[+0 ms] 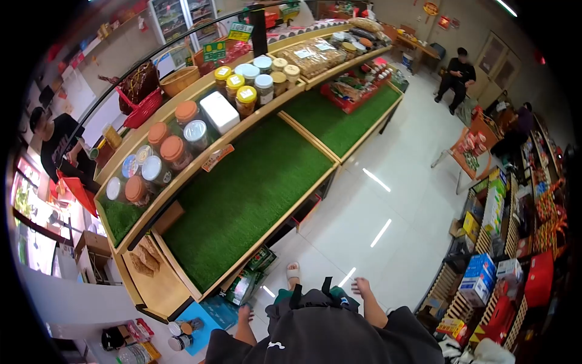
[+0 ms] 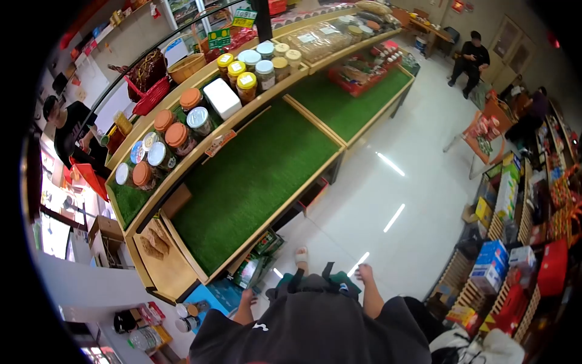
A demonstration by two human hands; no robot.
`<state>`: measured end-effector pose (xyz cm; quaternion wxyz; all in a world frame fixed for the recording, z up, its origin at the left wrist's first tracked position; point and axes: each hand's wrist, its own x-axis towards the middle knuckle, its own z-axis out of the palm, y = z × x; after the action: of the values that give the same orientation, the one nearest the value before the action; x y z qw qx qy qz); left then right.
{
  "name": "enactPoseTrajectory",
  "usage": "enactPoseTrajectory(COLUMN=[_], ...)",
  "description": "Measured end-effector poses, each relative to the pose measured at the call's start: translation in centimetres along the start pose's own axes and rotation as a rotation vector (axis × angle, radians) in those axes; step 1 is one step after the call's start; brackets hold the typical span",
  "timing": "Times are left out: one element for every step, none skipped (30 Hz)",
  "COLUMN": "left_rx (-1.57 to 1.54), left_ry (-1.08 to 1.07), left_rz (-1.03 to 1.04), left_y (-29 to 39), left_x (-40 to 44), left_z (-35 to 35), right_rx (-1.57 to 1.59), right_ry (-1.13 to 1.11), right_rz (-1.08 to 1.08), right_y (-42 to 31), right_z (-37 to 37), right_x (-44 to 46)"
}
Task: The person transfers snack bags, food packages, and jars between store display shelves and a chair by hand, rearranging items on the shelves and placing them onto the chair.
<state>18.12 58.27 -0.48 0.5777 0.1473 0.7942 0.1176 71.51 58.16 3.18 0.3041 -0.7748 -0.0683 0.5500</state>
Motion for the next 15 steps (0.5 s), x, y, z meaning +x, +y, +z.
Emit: enactPoseTrajectory(left_rx=[0.053, 0.195, 0.21, 0.252, 0.069, 0.179, 0.194, 0.207, 0.218, 0.228, 0.221, 0.212, 0.203, 0.194, 0.267], left_ry=[0.023, -0.063, -0.018, -0.119, -0.031, -0.002, -0.021, -0.042, -0.083, -0.124, -0.113, -0.169, -0.223, -0.211, -0.139], left_rz=[0.044, 0.229, 0.209, 0.297, 0.381, 0.481, 0.489, 0.498, 0.526, 0.553, 0.548, 0.586, 0.625, 0.623, 0.691], left_y=[2.5, 5.2, 9.5, 11.3, 12.9, 16.3, 19.1, 22.0, 25.5, 28.2, 29.6, 30.5, 31.3, 32.2, 32.5], left_x=[0.1, 1.0, -1.0, 2.0, 3.6, 2.8, 2.5, 1.9, -0.5, -2.7, -2.1, -1.1, 0.1, 0.8, 1.3], left_z=[0.5, 1.1, 2.6, 3.9, 6.5, 8.0, 9.6, 11.4, 13.0, 14.4, 16.0, 17.7, 19.2, 20.5, 21.7], right_rx=[-0.016, -0.031, 0.016, 0.024, 0.033, 0.03, -0.007, -0.046, -0.053, -0.086, -0.118, -0.151, -0.184, -0.168, -0.155], right_ry=[-0.031, -0.057, -0.051, -0.072, -0.096, -0.109, -0.104, -0.098, -0.109, -0.087, -0.065, -0.038, -0.011, 0.016, 0.043], right_rz=[-0.13, -0.193, -0.235, -0.274, -0.317, -0.317, -0.367, -0.42, -0.419, -0.451, -0.485, -0.443, -0.403, -0.278, -0.15], right_y=[-2.4, -5.7, -9.4, -12.2, -14.4, -15.8, -16.8, -17.9, -18.0, -17.0, -15.9, -14.2, -13.0, -13.2, -13.4], right_z=[1.3, 2.4, 4.0, 5.2, 6.3, 7.2, 7.9, 8.1, 8.0, 7.6, 7.1, 5.8, 4.4, 3.0, 1.1], right_x=[1.4, 2.0, 1.0, 0.8, 0.8, 1.1, 1.4, 1.9, 2.9, 4.9, 7.2, 9.6, 11.6, 11.8, 11.6])
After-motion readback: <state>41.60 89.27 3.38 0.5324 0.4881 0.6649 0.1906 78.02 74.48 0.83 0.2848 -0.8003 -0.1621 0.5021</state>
